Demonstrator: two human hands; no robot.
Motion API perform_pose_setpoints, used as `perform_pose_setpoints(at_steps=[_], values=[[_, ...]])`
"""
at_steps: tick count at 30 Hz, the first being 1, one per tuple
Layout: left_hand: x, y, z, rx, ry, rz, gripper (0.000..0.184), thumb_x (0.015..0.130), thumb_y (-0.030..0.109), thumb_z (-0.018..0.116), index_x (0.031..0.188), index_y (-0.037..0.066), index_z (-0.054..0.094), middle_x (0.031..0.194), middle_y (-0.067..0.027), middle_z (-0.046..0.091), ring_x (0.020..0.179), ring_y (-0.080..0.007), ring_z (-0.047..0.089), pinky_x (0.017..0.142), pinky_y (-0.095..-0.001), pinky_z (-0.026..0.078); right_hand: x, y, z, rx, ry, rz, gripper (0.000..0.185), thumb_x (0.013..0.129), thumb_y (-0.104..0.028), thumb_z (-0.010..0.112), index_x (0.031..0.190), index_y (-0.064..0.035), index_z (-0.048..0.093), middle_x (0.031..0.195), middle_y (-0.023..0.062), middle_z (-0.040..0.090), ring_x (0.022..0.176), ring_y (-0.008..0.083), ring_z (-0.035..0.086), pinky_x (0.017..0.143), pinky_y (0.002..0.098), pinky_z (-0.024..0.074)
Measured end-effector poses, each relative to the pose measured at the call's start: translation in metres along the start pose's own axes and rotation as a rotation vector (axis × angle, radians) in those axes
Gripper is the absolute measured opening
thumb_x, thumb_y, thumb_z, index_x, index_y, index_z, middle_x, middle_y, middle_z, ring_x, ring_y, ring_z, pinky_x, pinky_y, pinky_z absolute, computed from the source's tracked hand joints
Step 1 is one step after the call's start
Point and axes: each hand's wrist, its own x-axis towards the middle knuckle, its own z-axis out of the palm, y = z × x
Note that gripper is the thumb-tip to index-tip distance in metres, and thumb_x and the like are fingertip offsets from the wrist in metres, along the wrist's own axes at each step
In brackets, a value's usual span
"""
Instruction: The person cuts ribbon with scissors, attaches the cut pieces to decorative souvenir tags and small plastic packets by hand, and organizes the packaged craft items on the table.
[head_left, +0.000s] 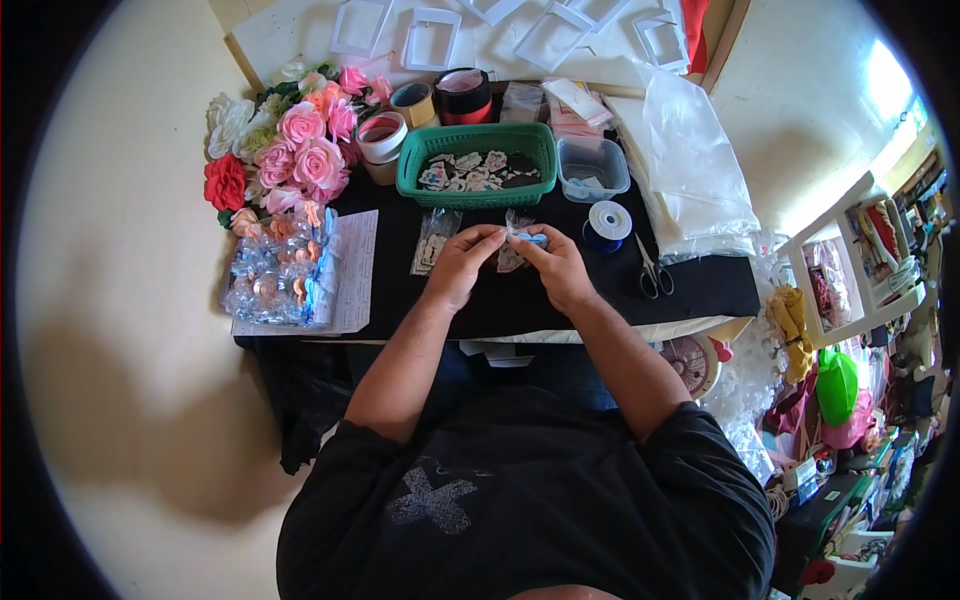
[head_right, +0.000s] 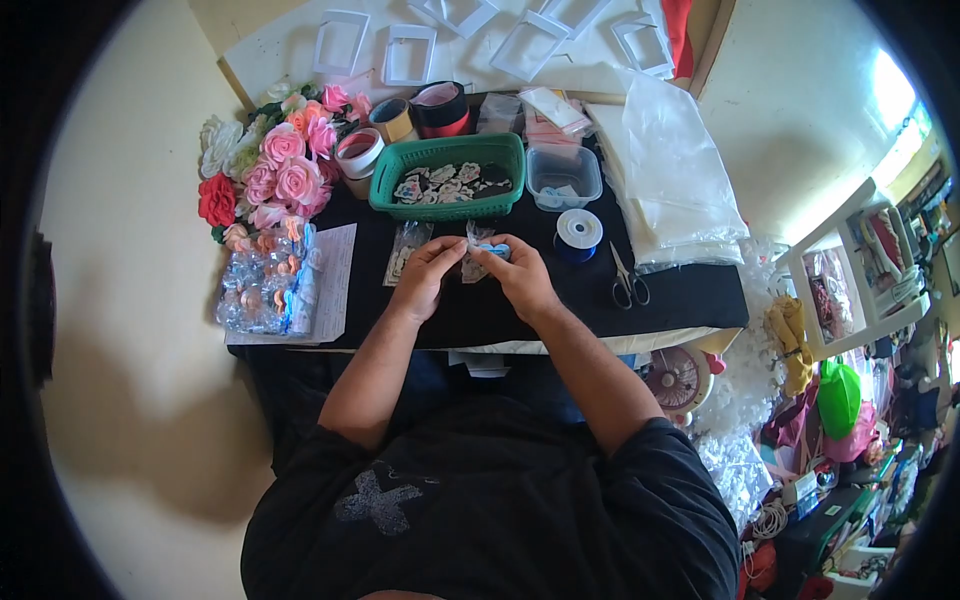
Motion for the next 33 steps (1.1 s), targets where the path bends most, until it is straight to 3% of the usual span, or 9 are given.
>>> perform_pose_setpoints(at_steps=[13, 19, 21, 33], values=[[-0.0007, 0.0028, 0.0033, 0.047, -0.031, 0.010, 0.019, 0.094, 0.019, 0.062, 0.104, 0.003, 0.065, 0.094, -0.0006, 0.064, 0.088, -0.0065, 0.057, 0.083, -0.0208, 0.043, -0.0021, 0.0035, -0.0006, -0.067, -0.010, -0.047, 0.015, 0.091, -0.013, 0.066, 0.099, -0.0016, 0.061, 0.088, 0.0031, 0.064, 0.079, 0.0099, 0.063, 0.074, 0.0240, 0.0518], [-0.0016, 0.0058, 0.0050, -0.014, -0.010, -0.049, 0.016, 0.094, 0.019, 0.062, 0.101, 0.004, 0.064, 0.089, 0.0020, 0.061, 0.084, -0.0049, 0.055, 0.078, -0.0194, 0.043, -0.0034, -0.0032, 0.0023, -0.055, -0.023, -0.076, 0.014, 0.092, -0.014, 0.064, 0.100, -0.0028, 0.060, 0.095, 0.0020, 0.061, 0.089, 0.0091, 0.058, 0.080, 0.0254, 0.0481], [-0.0014, 0.0051, 0.0064, 0.012, 0.006, -0.036, 0.016, 0.094, 0.019, 0.062, 0.101, 0.005, 0.064, 0.088, 0.0026, 0.061, 0.083, -0.0043, 0.054, 0.077, -0.0190, 0.042, -0.0025, -0.0018, -0.0001, 0.088, -0.048, -0.101, 0.013, 0.093, -0.014, 0.062, 0.101, -0.0040, 0.059, 0.096, 0.0008, 0.058, 0.092, 0.0081, 0.054, 0.083, 0.0256, 0.0452], [0.0003, 0.0001, 0.0079, 0.064, 0.037, 0.023, 0.010, 0.095, 0.016, 0.061, 0.096, 0.006, 0.062, 0.087, 0.0027, 0.060, 0.082, -0.0042, 0.053, 0.076, -0.0189, 0.042, 0.0005, 0.0036, -0.0008, 0.107, 0.020, -0.135, 0.009, 0.095, -0.015, 0.059, 0.097, -0.0067, 0.056, 0.089, -0.0024, 0.054, 0.086, 0.0062, 0.049, 0.079, 0.0230, 0.0401]])
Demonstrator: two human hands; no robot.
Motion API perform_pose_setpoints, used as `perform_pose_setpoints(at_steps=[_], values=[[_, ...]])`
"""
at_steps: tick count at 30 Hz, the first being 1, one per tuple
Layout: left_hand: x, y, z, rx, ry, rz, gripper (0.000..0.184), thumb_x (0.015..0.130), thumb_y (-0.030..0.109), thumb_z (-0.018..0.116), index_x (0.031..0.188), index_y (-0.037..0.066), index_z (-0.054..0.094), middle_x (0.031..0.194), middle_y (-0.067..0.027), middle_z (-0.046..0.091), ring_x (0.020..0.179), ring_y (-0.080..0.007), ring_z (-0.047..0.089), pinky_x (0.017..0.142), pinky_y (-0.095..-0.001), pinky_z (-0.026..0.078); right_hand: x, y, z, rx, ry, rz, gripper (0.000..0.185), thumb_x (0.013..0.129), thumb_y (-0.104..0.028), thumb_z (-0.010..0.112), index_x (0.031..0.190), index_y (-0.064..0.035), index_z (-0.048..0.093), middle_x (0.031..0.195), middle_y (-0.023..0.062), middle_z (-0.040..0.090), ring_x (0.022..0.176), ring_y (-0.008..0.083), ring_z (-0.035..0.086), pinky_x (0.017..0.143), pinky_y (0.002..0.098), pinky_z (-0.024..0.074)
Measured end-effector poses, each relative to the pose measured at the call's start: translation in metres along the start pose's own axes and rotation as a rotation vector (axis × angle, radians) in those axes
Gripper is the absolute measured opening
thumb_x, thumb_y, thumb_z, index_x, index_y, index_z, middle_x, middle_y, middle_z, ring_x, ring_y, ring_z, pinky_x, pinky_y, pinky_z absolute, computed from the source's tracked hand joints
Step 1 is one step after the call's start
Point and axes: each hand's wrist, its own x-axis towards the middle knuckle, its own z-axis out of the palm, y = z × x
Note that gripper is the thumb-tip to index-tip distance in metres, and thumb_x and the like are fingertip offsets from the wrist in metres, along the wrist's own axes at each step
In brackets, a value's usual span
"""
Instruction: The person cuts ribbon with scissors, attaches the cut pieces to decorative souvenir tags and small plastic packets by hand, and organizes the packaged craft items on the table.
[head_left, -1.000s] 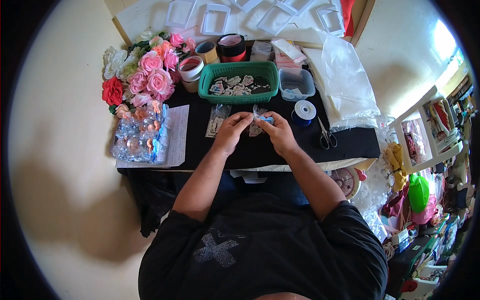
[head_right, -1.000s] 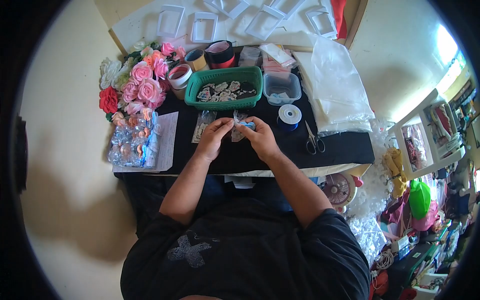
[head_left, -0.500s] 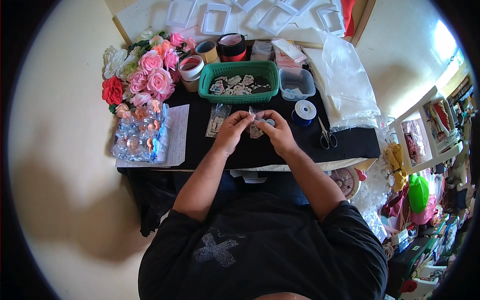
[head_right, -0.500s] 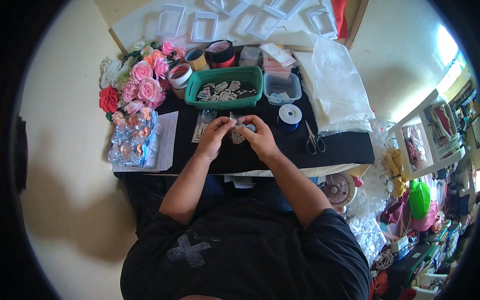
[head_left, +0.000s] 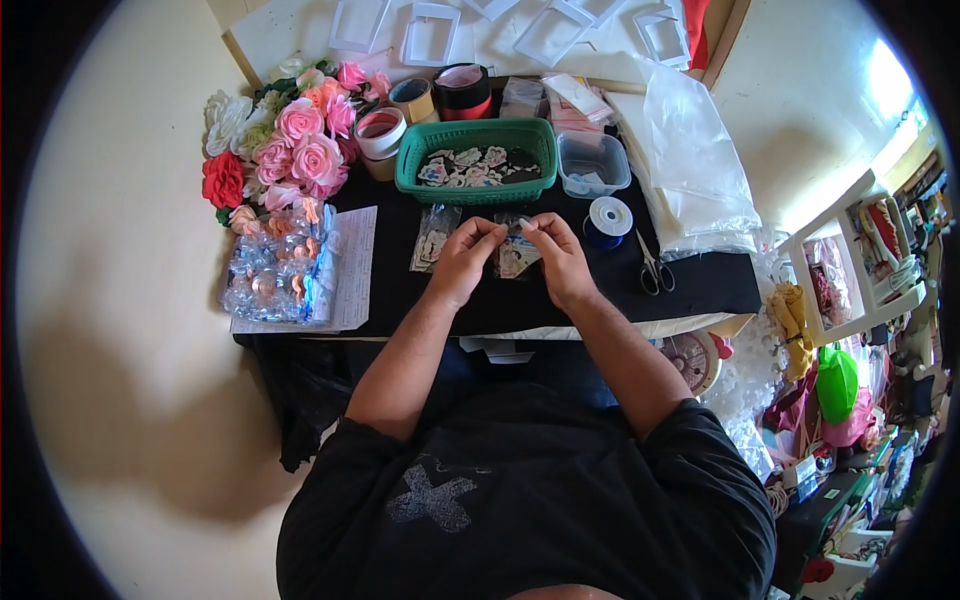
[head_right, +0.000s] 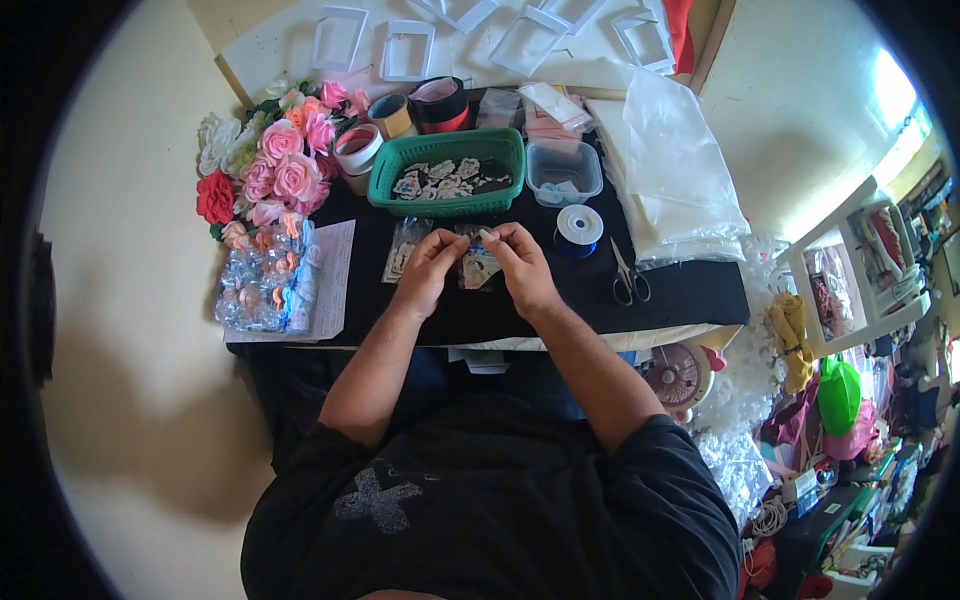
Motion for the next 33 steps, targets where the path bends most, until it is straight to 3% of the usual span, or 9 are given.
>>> perform_pose_setpoints(at_steps=[10, 15, 20, 25, 33], values=[[0.002, -0.001, -0.004, -0.065, -0.015, -0.006, 0.012, 0.095, 0.017, 0.060, 0.099, 0.006, 0.061, 0.090, 0.0019, 0.060, 0.083, -0.0047, 0.054, 0.077, -0.0196, 0.043, -0.002, -0.005, 0.007, -0.024, 0.010, 0.035, 0.013, 0.095, -0.016, 0.062, 0.099, -0.0053, 0.057, 0.090, 0.0004, 0.056, 0.086, 0.0067, 0.053, 0.077, 0.0233, 0.0446], [-0.002, 0.003, 0.003, 0.033, 0.046, 0.056, 0.016, 0.096, 0.019, 0.059, 0.104, 0.005, 0.060, 0.091, 0.0005, 0.060, 0.083, -0.0050, 0.055, 0.074, -0.0211, 0.046, 0.003, 0.007, -0.007, -0.297, -0.019, 0.097, 0.023, 0.091, -0.020, 0.068, 0.103, -0.0020, 0.058, 0.088, 0.0027, 0.062, 0.078, 0.0088, 0.059, 0.069, 0.0237, 0.0491], [-0.001, -0.005, -0.001, 0.189, -0.066, 0.091, 0.019, 0.096, 0.022, 0.059, 0.101, 0.004, 0.064, 0.091, 0.0007, 0.062, 0.083, -0.0050, 0.057, 0.073, -0.0208, 0.046, 0.001, 0.003, -0.002, -0.086, -0.029, 0.122, 0.020, 0.092, -0.016, 0.066, 0.103, -0.0010, 0.058, 0.089, 0.0038, 0.063, 0.080, 0.0093, 0.060, 0.070, 0.0235, 0.0485], [-0.004, 0.003, -0.002, 0.095, -0.083, 0.037, 0.016, 0.097, 0.016, 0.057, 0.106, 0.003, 0.062, 0.093, -0.0006, 0.063, 0.086, -0.0057, 0.058, 0.075, -0.0212, 0.047, 0.000, -0.004, 0.002, 0.007, -0.016, 0.136, 0.012, 0.094, -0.010, 0.060, 0.101, -0.0014, 0.058, 0.094, 0.0053, 0.063, 0.085, 0.0114, 0.061, 0.076, 0.0240, 0.0480], [-0.007, 0.005, -0.002, 0.108, -0.084, 0.076, 0.019, 0.097, 0.019, 0.056, 0.105, 0.002, 0.062, 0.089, -0.0012, 0.062, 0.080, -0.0057, 0.057, 0.070, -0.0218, 0.047, -0.002, -0.002, 0.008, -0.058, 0.013, 0.126, 0.012, 0.094, -0.010, 0.061, 0.101, -0.0030, 0.055, 0.094, 0.0064, 0.064, 0.082, 0.0112, 0.061, 0.073, 0.0238, 0.0492]])
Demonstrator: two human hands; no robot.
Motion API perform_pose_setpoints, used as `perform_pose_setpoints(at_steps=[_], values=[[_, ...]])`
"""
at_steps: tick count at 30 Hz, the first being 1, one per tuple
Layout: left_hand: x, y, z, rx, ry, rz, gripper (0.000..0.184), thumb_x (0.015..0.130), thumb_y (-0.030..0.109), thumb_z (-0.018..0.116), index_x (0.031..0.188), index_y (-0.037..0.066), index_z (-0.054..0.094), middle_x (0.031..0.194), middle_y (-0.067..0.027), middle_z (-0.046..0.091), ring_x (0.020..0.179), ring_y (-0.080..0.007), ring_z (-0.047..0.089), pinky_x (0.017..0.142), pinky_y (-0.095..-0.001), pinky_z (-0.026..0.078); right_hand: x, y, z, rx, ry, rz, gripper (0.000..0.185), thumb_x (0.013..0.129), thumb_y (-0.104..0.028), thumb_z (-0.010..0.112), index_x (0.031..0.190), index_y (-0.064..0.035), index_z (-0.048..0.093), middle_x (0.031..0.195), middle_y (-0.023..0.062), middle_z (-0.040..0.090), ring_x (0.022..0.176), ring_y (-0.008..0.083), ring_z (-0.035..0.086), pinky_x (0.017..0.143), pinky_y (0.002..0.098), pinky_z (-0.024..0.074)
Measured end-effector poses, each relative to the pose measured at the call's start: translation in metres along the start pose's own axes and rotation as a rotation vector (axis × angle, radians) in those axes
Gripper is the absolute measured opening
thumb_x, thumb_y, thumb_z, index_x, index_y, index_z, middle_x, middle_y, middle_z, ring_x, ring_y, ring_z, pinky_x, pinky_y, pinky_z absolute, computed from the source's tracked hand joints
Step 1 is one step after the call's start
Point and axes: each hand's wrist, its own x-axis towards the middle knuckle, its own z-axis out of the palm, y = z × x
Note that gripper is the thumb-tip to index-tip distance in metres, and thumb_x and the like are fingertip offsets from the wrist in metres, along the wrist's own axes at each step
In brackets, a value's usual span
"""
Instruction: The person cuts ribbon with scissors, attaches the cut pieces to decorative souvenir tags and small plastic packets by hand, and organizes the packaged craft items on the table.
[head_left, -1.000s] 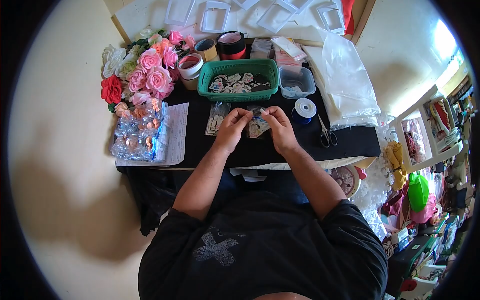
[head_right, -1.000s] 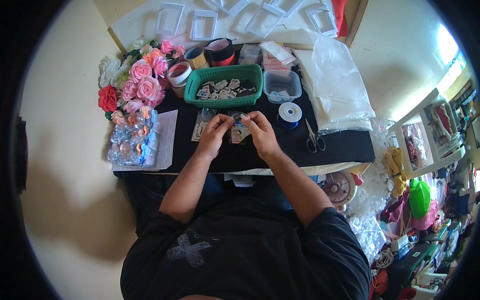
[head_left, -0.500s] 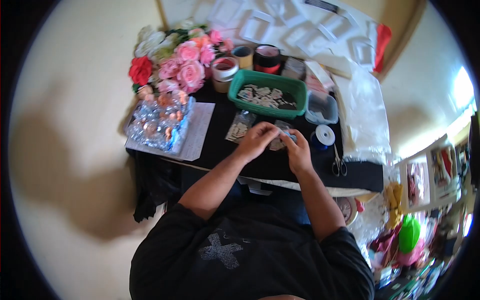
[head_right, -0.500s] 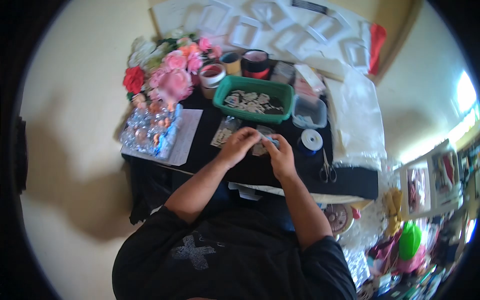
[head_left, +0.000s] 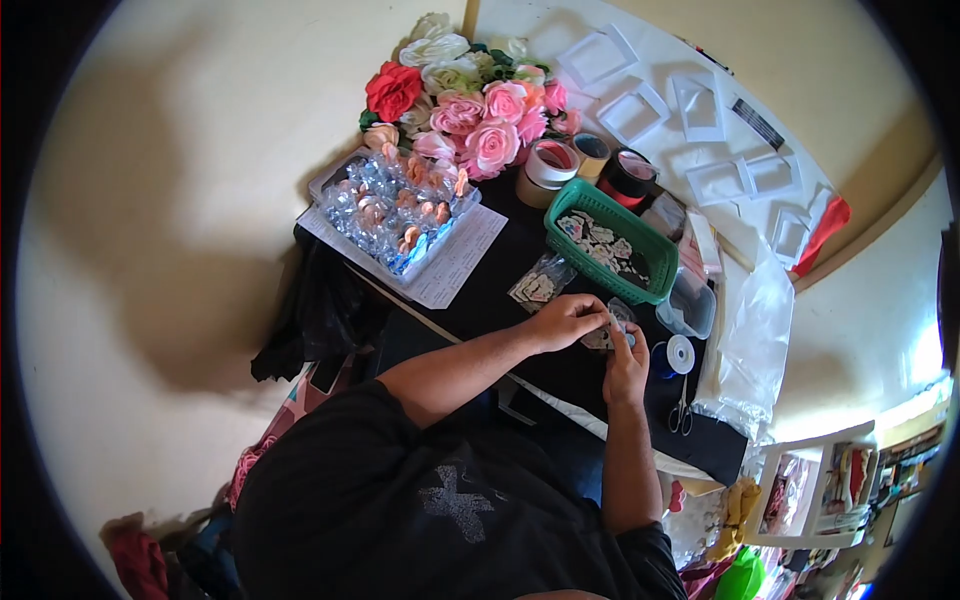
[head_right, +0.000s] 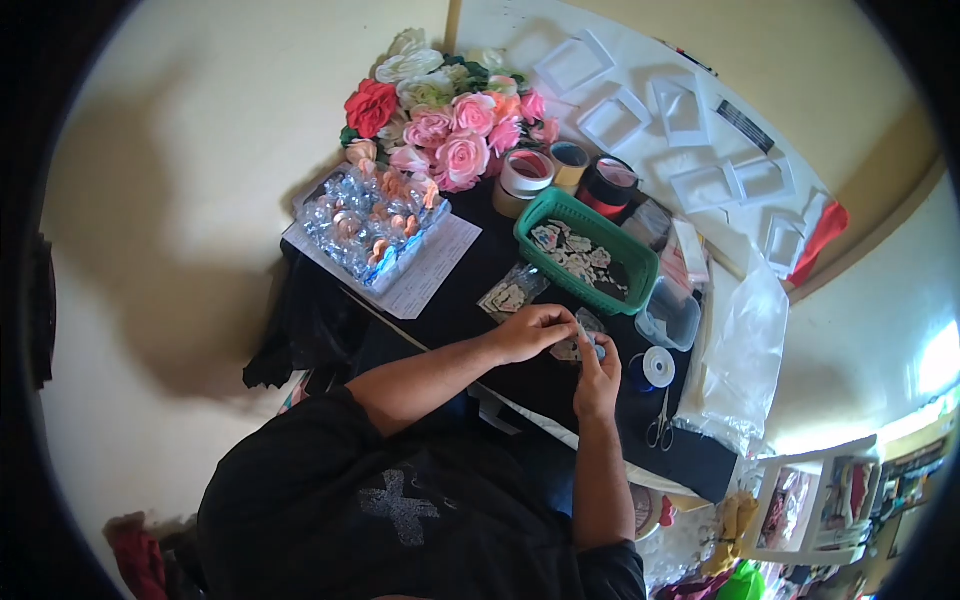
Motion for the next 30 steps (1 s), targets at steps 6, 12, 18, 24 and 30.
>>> perform_pose_setpoints(at_steps=[6, 12, 18, 24, 30], values=[[0.000, -0.003, -0.002, -0.018, -0.011, 0.001, 0.017, 0.097, 0.017, 0.055, 0.104, 0.003, 0.062, 0.091, -0.0016, 0.063, 0.082, -0.0060, 0.058, 0.071, -0.0222, 0.046, 0.000, -0.001, -0.001, -0.088, 0.000, 0.011, 0.011, 0.094, -0.011, 0.062, 0.099, -0.0040, 0.056, 0.091, 0.0053, 0.064, 0.082, 0.0101, 0.060, 0.073, 0.0222, 0.0469], [0.002, -0.010, -0.004, -0.002, -0.037, 0.015, 0.017, 0.097, 0.018, 0.055, 0.102, 0.004, 0.062, 0.090, -0.0018, 0.063, 0.082, -0.0063, 0.058, 0.070, -0.0230, 0.046, 0.002, 0.008, -0.007, -0.099, -0.052, -0.082, 0.008, 0.094, -0.010, 0.062, 0.097, -0.0058, 0.056, 0.094, 0.0047, 0.064, 0.084, 0.0096, 0.059, 0.075, 0.0225, 0.0459], [-0.003, 0.006, -0.002, 0.009, -0.038, -0.029, 0.019, 0.097, 0.022, 0.056, 0.102, 0.005, 0.062, 0.089, -0.0010, 0.062, 0.084, -0.0062, 0.058, 0.073, -0.0234, 0.047, 0.001, 0.001, -0.004, 0.006, -0.048, -0.019, 0.006, 0.094, -0.008, 0.061, 0.095, -0.0074, 0.055, 0.097, 0.0050, 0.064, 0.086, 0.0115, 0.060, 0.076, 0.0239, 0.0467], [-0.002, 0.007, 0.000, 0.018, -0.034, -0.015, 0.020, 0.095, 0.024, 0.061, 0.102, 0.005, 0.061, 0.088, 0.0004, 0.060, 0.083, -0.0049, 0.056, 0.073, -0.0218, 0.047, -0.001, -0.004, 0.000, 0.048, -0.060, -0.029, 0.007, 0.095, -0.011, 0.059, 0.100, -0.0075, 0.054, 0.098, 0.0066, 0.064, 0.092, 0.0144, 0.062, 0.081, 0.0266, 0.0477], [-0.015, 0.030, -0.005, -0.051, 0.039, 0.100, 0.020, 0.089, 0.015, 0.070, 0.102, 0.006, 0.058, 0.090, -0.0005, 0.060, 0.084, -0.0059, 0.057, 0.073, -0.0222, 0.048, 0.005, -0.006, -0.003, 0.203, 0.012, 0.001, 0.034, 0.101, -0.037, 0.043, 0.104, -0.0055, 0.055, 0.092, 0.0048, 0.058, 0.082, 0.0152, 0.052, 0.073, 0.0307, 0.0407]])
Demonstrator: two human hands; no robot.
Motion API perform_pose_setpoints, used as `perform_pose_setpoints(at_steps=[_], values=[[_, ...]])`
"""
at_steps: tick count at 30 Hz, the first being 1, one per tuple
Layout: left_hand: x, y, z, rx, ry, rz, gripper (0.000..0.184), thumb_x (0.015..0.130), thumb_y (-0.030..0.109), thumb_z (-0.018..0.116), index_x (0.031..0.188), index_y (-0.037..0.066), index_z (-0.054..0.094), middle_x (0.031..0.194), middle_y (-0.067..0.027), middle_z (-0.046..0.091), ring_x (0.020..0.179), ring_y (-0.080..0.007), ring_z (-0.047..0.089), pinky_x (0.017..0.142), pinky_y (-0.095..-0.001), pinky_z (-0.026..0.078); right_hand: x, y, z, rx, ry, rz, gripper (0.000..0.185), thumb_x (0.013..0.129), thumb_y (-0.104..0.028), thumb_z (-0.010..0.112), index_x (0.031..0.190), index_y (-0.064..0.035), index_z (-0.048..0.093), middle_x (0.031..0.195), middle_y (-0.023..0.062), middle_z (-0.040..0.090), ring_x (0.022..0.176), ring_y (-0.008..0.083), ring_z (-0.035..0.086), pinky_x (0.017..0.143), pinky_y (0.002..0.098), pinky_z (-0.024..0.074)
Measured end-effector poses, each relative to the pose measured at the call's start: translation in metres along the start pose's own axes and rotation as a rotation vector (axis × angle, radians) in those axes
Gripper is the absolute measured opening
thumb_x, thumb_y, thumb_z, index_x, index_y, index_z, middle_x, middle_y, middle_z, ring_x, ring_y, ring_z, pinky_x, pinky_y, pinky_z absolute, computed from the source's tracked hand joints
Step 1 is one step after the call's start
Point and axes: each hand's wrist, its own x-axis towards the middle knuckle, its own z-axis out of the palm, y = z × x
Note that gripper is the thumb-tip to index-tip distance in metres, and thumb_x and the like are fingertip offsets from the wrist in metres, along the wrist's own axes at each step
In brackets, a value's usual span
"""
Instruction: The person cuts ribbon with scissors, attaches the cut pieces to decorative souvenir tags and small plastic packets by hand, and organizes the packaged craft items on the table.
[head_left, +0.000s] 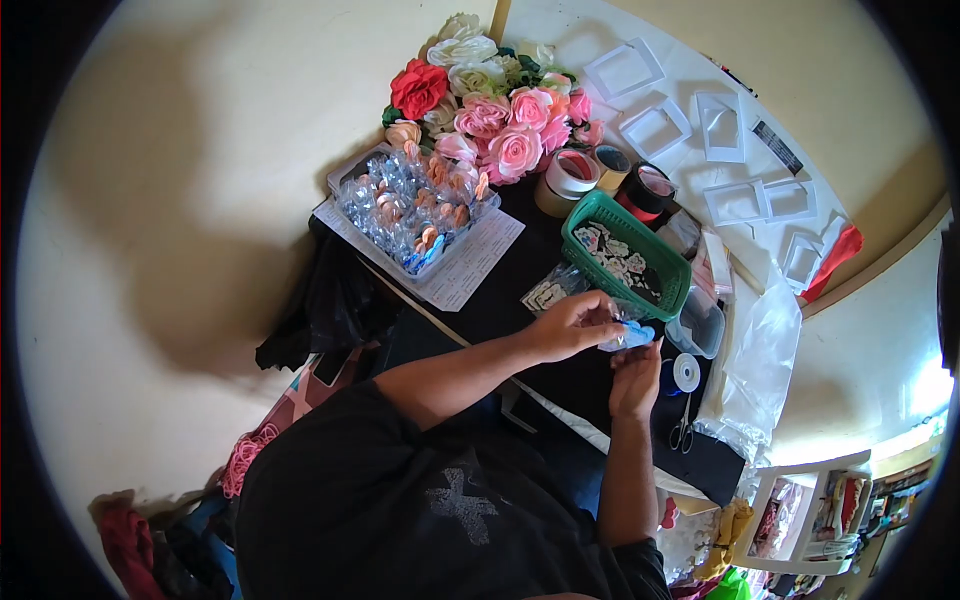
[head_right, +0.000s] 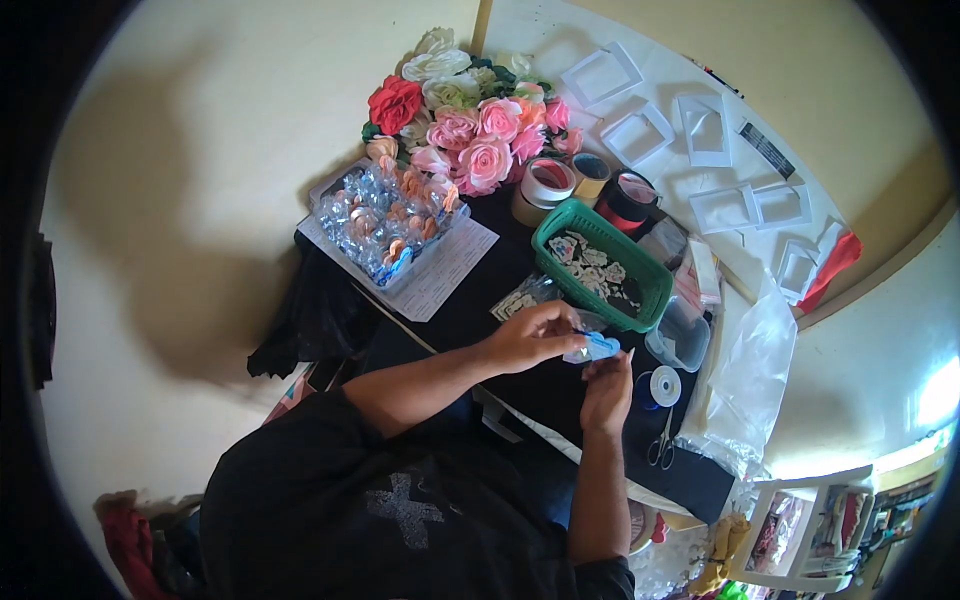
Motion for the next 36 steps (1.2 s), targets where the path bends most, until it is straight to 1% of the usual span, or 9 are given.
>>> perform_pose_setpoints(at_steps=[4, 6, 8, 12, 21, 23, 26, 30, 36], values=[[-0.032, 0.064, -0.030, 0.005, 0.128, 0.122, 0.022, 0.086, 0.014, 0.072, 0.099, 0.006, 0.057, 0.088, -0.0021, 0.059, 0.083, -0.0061, 0.058, 0.071, -0.0217, 0.048, -0.004, 0.001, -0.004, -0.099, -0.039, 0.009, 0.040, 0.100, -0.041, 0.042, 0.096, -0.0046, 0.058, 0.081, 0.0022, 0.048, 0.074, 0.0141, 0.045, 0.069, 0.0295, 0.0373], [-0.056, 0.085, -0.064, 0.277, 0.216, 0.060, 0.020, 0.087, 0.014, 0.072, 0.098, 0.005, 0.057, 0.089, -0.0029, 0.060, 0.083, -0.0068, 0.060, 0.067, -0.0219, 0.049, -0.002, 0.001, -0.006, -0.117, -0.028, 0.008, 0.040, 0.100, -0.040, 0.042, 0.097, -0.0042, 0.058, 0.082, 0.0027, 0.049, 0.075, 0.0143, 0.045, 0.069, 0.0297, 0.0376], [-0.080, 0.104, -0.091, 0.389, 0.437, -0.041, 0.027, 0.087, 0.021, 0.072, 0.098, 0.002, 0.056, 0.077, -0.0009, 0.061, 0.065, -0.0066, 0.056, 0.060, -0.0225, 0.048, -0.002, 0.002, -0.006, -0.102, -0.046, -0.004, 0.040, 0.101, -0.040, 0.041, 0.096, -0.0043, 0.057, 0.083, 0.0030, 0.049, 0.075, 0.0145, 0.045, 0.069, 0.0298, 0.0380], [-0.116, 0.111, -0.139, 0.507, 0.758, 0.001, 0.026, 0.088, 0.021, 0.070, 0.100, 0.002, 0.057, 0.080, -0.0042, 0.066, 0.069, -0.0081, 0.062, 0.061, -0.0228, 0.049, -0.004, 0.000, -0.001, -0.087, -0.019, 0.002, 0.042, 0.102, -0.043, 0.039, 0.093, -0.0052, 0.056, 0.083, 0.0034, 0.049, 0.074, 0.0146, 0.046, 0.069, 0.0299, 0.0382], [-0.128, 0.115, -0.147, 1.018, 0.775, -0.156, 0.029, 0.084, 0.024, 0.073, 0.089, 0.001, 0.057, 0.080, -0.0120, 0.065, 0.077, -0.0233, 0.067, 0.067, -0.0343, 0.049, -0.005, -0.002, 0.001, -0.095, -0.039, -0.005, 0.043, 0.103, -0.042, 0.038, 0.093, -0.0046, 0.056, 0.080, 0.0039, 0.049, 0.073, 0.0150, 0.046, 0.068, 0.0297, 0.0385], [-0.129, 0.103, -0.154, 1.249, 0.662, -0.063, 0.028, 0.079, 0.026, 0.075, 0.083, 0.005, 0.058, 0.082, -0.0105, 0.063, 0.082, -0.0294, 0.062, 0.074, -0.0395, 0.046, -0.004, -0.001, -0.001, -0.089, -0.034, -0.005, 0.043, 0.102, -0.042, 0.038, 0.092, -0.0044, 0.056, 0.080, 0.0041, 0.049, 0.073, 0.0150, 0.046, 0.068, 0.0298, 0.0387], [-0.128, 0.105, -0.138, 1.625, 0.751, 0.027, 0.024, 0.075, 0.026, 0.076, 0.080, 0.009, 0.060, 0.085, -0.0067, 0.063, 0.088, -0.0292, 0.056, 0.080, -0.0417, 0.042, -0.003, 0.000, -0.002, -0.100, -0.036, -0.002, 0.042, 0.102, -0.041, 0.039, 0.092, -0.0042, 0.056, 0.080, 0.0040, 0.049, 0.073, 0.0148, 0.046, 0.068, 0.0296, 0.0388], [-0.132, 0.105, -0.135, 1.664, 0.752, 0.017, 0.023, 0.073, 0.026, 0.076, 0.084, 0.013, 0.060, 0.092, -0.0040, 0.063, 0.093, -0.0266, 0.055, 0.083, -0.0410, 0.039, -0.004, 0.000, -0.002, -0.126, -0.022, 0.012, 0.041, 0.102, -0.041, 0.040, 0.092, -0.0042, 0.056, 0.080, 0.0038, 0.049, 0.073, 0.0146, 0.046, 0.067, 0.0295, 0.0389], [-0.132, 0.118, -0.142, 1.531, 0.725, 0.138, 0.023, 0.077, 0.014, 0.073, 0.094, 0.010, 0.060, 0.082, -0.0048, 0.066, 0.082, -0.0267, 0.058, 0.077, -0.0405, 0.043, -0.003, 0.000, -0.002, -0.134, -0.026, -0.002, 0.038, 0.102, -0.037, 0.041, 0.091, -0.0045, 0.057, 0.080, 0.0033, 0.050, 0.073, 0.0141, 0.047, 0.067, 0.0292, 0.0391]])
